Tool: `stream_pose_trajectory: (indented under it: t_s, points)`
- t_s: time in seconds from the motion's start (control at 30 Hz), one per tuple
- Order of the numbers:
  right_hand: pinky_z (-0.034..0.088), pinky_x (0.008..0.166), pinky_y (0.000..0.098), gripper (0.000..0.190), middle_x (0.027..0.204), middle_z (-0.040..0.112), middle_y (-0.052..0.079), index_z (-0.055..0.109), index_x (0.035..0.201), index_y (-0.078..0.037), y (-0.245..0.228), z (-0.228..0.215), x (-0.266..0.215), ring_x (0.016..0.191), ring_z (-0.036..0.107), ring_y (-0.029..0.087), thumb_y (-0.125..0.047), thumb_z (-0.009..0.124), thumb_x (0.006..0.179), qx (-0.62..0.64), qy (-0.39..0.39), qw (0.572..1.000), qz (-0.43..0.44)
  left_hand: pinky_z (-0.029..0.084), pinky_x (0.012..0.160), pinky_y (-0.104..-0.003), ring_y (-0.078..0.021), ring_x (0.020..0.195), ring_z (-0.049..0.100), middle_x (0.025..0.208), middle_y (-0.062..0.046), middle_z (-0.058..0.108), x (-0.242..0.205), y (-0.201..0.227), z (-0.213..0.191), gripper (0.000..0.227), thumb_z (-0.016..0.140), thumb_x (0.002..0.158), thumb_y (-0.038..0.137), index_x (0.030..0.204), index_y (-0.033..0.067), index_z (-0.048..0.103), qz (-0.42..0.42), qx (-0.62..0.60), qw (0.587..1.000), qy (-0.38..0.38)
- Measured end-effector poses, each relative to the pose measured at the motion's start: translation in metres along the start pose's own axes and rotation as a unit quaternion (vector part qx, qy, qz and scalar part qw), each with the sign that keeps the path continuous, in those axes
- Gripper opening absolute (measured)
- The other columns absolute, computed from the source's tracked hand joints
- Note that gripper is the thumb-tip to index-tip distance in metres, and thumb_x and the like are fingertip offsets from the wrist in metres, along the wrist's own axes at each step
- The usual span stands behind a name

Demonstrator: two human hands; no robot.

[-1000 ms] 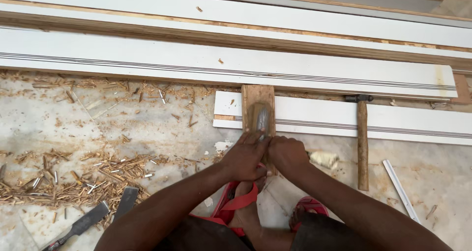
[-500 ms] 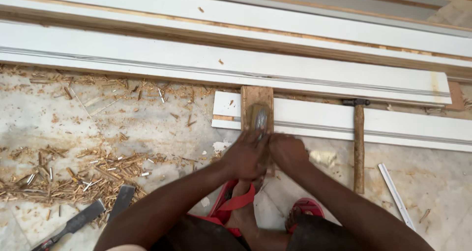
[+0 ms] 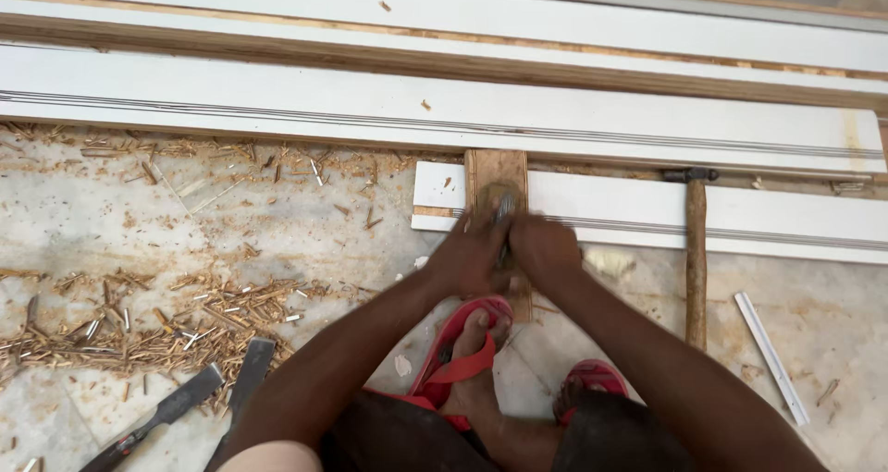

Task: The person sits on the floor and sharpens a chisel blade on a small wooden sharpening block. They repeatedly rub the blade against the block and occasionally inspect the edge.

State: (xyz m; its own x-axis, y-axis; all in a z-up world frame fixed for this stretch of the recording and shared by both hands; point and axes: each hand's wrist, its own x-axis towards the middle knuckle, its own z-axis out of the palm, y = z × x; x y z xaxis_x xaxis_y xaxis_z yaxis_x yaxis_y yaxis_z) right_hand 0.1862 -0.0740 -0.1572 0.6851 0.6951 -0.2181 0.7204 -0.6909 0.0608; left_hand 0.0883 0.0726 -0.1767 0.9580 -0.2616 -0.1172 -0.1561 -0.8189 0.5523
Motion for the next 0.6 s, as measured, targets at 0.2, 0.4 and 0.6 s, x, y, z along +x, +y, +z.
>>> stream_pose_trajectory:
  t_s: [0.2, 0.4, 0.6]
  points:
    - [0.06, 0.063, 0.0484, 0.014, 0.09, 0.072, 0.019, 0.069, 0.093, -0.005, -0.002, -0.005, 0.014, 0.077, 0.074, 0.036, -0.015, 0.064, 0.085, 0.016, 0.011, 1.0, 0.008, 0.021, 0.129, -0.061, -0.0367, 0.15, 0.04, 0.152, -0.024, 0.054, 0.016, -0.015, -0.023, 0.093, 0.063, 0.086, 0.047, 0.16, 0.0013, 0.031, -0.014, -0.019, 1.0, 0.019]
    - [0.06, 0.057, 0.044, 0.013, 0.085, 0.073, 0.016, 0.066, 0.093, -0.004, -0.004, 0.008, -0.014, 0.073, 0.075, 0.033, -0.015, 0.064, 0.088, -0.02, 0.025, 0.999, -0.022, 0.02, 0.121, -0.061, -0.0434, 0.148, 0.033, 0.15, -0.032, 0.047, -0.011, -0.002, 0.005, 0.099, 0.067, 0.081, 0.048, 0.155, -0.0052, 0.027, 0.036, -0.034, 0.997, 0.052]
    - [0.06, 0.061, 0.0433, 0.014, 0.088, 0.072, 0.017, 0.069, 0.089, -0.005, 0.001, -0.003, 0.02, 0.077, 0.075, 0.032, -0.015, 0.069, 0.08, -0.012, 0.011, 1.0, 0.016, 0.02, 0.12, -0.06, -0.0429, 0.146, 0.037, 0.145, -0.032, 0.051, 0.017, -0.006, -0.018, 0.101, 0.07, 0.079, 0.05, 0.155, -0.0025, 0.028, -0.004, -0.044, 0.997, 0.064]
